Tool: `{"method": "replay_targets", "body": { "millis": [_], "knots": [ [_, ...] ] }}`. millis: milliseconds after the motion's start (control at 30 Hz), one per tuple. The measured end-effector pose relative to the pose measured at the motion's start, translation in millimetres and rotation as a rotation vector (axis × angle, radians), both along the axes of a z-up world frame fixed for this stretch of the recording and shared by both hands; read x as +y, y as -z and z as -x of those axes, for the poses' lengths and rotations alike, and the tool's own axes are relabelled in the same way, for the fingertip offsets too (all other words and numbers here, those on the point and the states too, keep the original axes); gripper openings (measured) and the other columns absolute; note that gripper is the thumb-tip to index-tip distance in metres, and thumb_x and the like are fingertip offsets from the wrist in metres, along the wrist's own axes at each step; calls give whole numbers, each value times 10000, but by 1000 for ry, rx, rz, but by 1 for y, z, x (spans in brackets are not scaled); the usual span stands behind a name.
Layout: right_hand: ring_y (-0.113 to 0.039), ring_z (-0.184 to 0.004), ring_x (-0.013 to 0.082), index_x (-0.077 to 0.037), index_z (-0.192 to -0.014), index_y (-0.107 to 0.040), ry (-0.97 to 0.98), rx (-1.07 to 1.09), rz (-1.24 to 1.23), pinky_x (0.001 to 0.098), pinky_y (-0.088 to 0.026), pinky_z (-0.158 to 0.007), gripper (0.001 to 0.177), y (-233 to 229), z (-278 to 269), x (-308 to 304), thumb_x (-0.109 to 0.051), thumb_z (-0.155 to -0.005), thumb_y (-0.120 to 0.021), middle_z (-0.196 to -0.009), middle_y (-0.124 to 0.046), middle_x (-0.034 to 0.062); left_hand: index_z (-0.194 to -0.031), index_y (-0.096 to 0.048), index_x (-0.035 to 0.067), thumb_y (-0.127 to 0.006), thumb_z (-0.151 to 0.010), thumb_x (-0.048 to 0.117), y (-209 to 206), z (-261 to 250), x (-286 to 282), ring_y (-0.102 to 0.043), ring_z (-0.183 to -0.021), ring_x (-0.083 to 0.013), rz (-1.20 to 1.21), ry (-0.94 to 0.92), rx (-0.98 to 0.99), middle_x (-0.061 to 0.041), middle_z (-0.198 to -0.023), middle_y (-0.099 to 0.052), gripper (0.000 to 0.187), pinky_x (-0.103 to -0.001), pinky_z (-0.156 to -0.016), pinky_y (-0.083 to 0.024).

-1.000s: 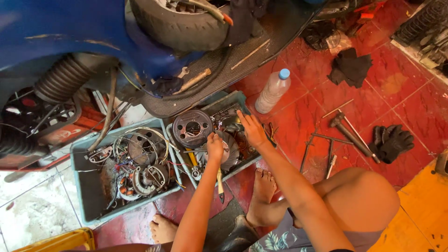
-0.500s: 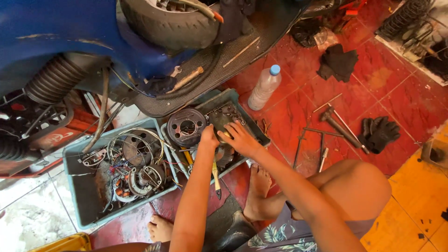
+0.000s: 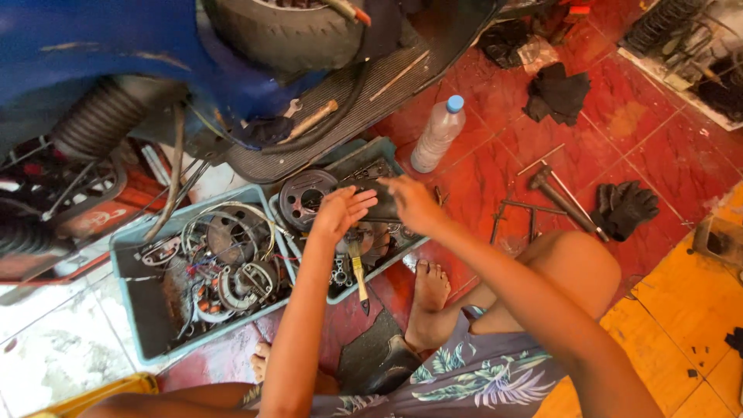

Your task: Cleaning a motorcycle part by pouring liquid and scrubbing with a brush

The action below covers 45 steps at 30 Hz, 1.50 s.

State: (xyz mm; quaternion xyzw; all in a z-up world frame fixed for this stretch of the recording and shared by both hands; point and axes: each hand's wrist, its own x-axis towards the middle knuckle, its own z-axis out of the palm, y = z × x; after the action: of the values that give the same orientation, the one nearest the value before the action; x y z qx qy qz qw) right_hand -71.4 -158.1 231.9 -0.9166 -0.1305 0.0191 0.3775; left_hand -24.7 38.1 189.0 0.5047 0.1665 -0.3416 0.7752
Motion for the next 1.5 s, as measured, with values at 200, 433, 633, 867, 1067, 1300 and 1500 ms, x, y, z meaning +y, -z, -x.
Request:
{"method": "replay_targets", "body": {
  "millis": [200,433,633,867,1067,1300,1500],
  "knots": [
    [-673,-1012,364,-119,-1235,-716,87,126,-212,484,-504,-926,291,-71,-4,8,-101,-991,-559,-977,-704,219,-1214,-670,14,-806,-806,64,-80,30,82,-687,-699,-129,-474,-117,-538,-140,-915,-765,433,-203,-612,-571],
    [-673,-1074,311,-35,-1238,-689,-30,199,-296,470,-506,-951,298,-152,-1,43,-117,-1003,-523,-1074,-727,224,-1088,-703,1,-920,-769,158,-117,60,142,-619,-479,-98,-494,-324,-580,-85,-685,-700,417,-170,-487,-529],
    [-576,-814,155,-151,-1209,-736,101,238,-403,396,-525,-813,303,-171,18,76,-236,-1034,-504,-809,-665,106,-1166,-673,6,-675,-965,146,-120,90,142,-689,-891,-139,-461,-664,-515,-138,-1017,-743,244,-219,-760,-572],
    [-582,-906,212,-118,-1255,-703,-13,278,-458,384,-471,-848,361,-144,34,97,-241,-1040,-440,-855,-609,109,-1433,-519,66,-365,-965,649,-172,115,104,-554,-1292,-332,215,-691,45,-161,-1435,-574,763,-500,-1071,-448],
    [-639,-1133,307,-97,-1311,-658,-90,343,-433,490,-458,-1013,413,-130,38,95,-228,-1036,-380,-1097,-720,224,-1516,-428,76,-361,-972,617,-152,116,101,-482,-1388,-353,204,-747,-4,-147,-1535,-476,770,-542,-1134,-409],
    [-615,-1209,337,-86,-1231,-707,33,383,-489,482,-447,-1044,371,-93,34,105,-240,-1041,-429,-1178,-712,220,-1424,-521,-27,-418,-1023,478,-113,123,103,-587,-1249,-314,136,-705,-148,-175,-1367,-596,654,-501,-1073,-478],
    [-608,-424,429,59,-1142,-498,375,1187,-972,451,-466,-255,584,-107,49,135,-501,-978,-540,-751,-597,333,-1586,-233,25,-617,-923,483,-129,126,107,-364,-1415,-277,-65,-395,-690,-198,-1559,-381,892,-466,-1180,-316]
  ]
}}
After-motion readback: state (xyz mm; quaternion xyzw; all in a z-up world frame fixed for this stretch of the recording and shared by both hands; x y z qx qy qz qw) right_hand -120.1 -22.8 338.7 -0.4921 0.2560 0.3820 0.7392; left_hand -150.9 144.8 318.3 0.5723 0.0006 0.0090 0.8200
